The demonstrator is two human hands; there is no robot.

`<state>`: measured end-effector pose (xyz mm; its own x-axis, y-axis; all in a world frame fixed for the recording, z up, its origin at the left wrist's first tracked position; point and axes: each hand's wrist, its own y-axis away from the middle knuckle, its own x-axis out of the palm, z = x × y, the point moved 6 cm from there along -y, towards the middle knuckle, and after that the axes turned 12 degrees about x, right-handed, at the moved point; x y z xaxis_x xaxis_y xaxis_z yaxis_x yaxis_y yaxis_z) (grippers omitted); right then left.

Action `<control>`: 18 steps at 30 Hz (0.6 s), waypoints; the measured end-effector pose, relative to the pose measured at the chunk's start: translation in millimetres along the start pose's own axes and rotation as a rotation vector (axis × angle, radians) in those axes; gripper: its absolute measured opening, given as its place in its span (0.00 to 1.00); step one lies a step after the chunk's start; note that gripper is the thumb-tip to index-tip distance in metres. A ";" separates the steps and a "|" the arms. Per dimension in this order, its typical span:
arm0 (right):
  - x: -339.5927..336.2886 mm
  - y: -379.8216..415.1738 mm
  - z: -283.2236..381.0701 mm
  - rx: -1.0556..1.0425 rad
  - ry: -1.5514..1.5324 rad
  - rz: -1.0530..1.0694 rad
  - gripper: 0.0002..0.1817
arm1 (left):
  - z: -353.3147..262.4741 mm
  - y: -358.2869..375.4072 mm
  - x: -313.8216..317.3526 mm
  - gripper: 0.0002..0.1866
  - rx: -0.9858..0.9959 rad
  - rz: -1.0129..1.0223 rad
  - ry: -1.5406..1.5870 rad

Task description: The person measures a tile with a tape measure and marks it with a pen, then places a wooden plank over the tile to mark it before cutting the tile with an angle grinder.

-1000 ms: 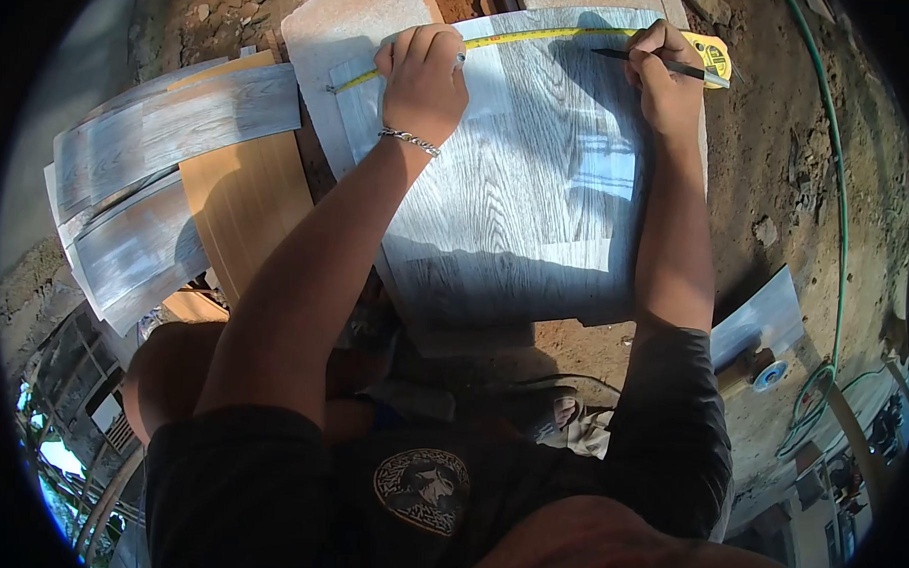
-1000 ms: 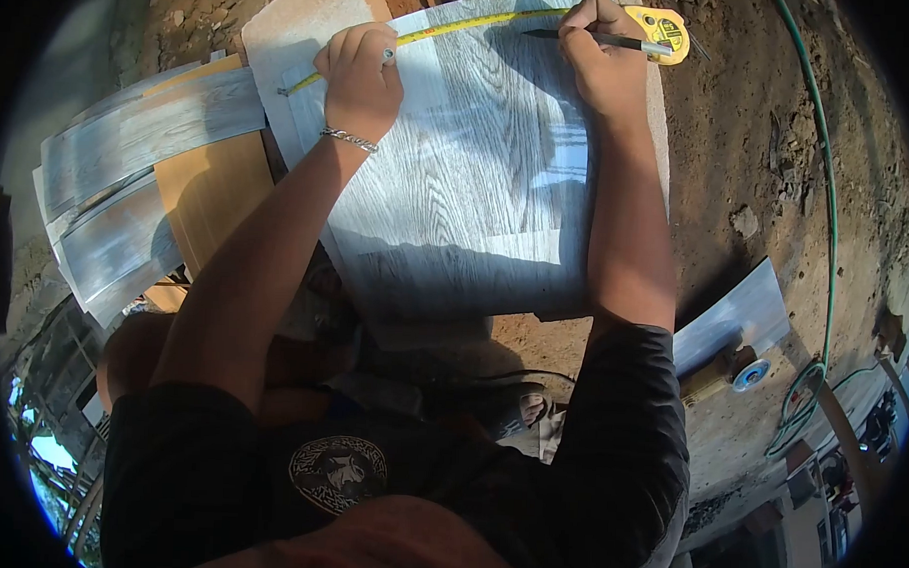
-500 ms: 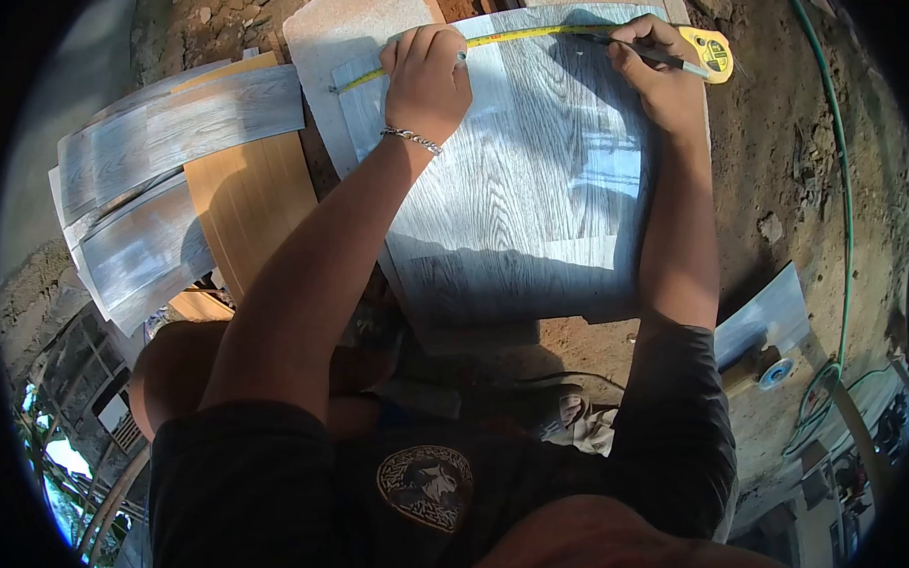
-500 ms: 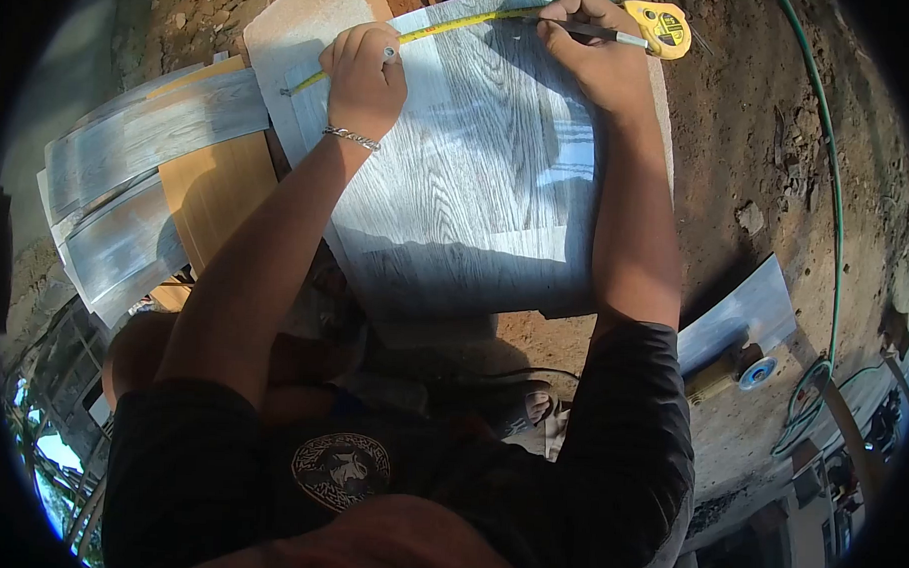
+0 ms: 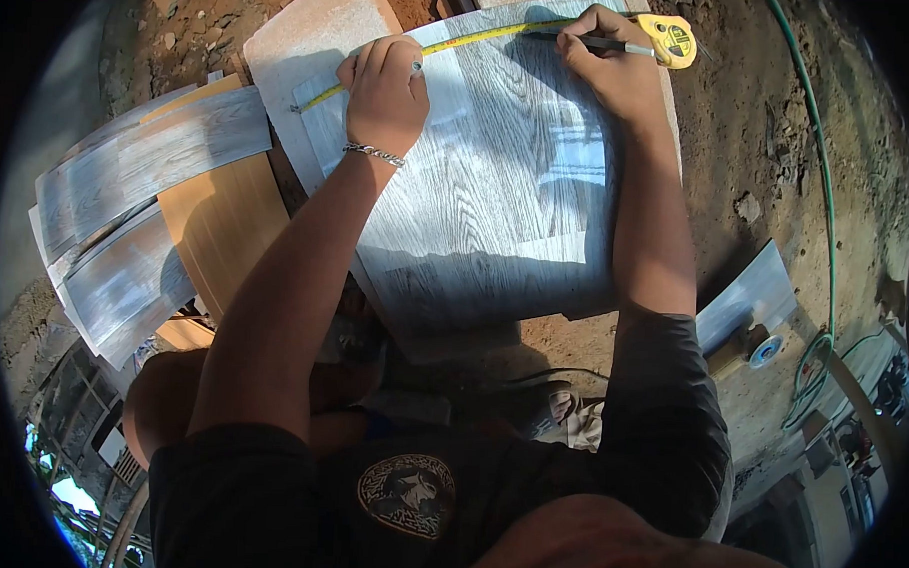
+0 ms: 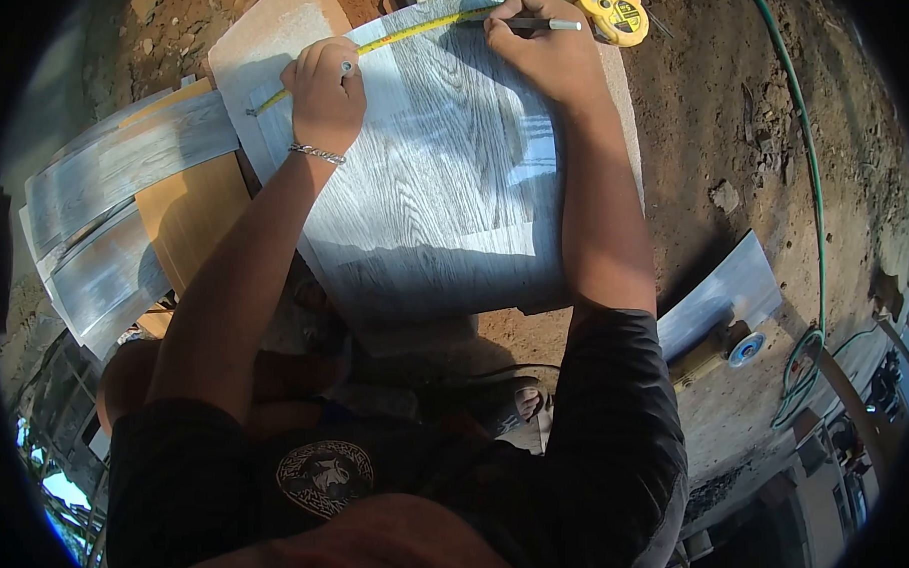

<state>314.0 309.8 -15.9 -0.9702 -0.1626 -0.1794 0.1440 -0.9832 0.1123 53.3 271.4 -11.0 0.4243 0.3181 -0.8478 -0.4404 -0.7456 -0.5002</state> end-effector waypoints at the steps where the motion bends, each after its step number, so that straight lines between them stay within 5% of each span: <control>1: 1.0 -0.2 0.5 0.001 -0.001 0.001 0.04 | -0.4 0.2 -0.7 0.14 -0.001 0.001 0.000; 18: 5.4 1.1 6.6 0.039 0.066 -0.020 0.05 | -7.0 -6.6 -4.0 0.07 0.006 0.007 -0.024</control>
<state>307.7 308.4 -10.3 -0.9576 -0.1495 -0.2461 0.1158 -0.9825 0.1462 60.0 271.0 -3.1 0.4027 0.3270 -0.8550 -0.4481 -0.7440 -0.4956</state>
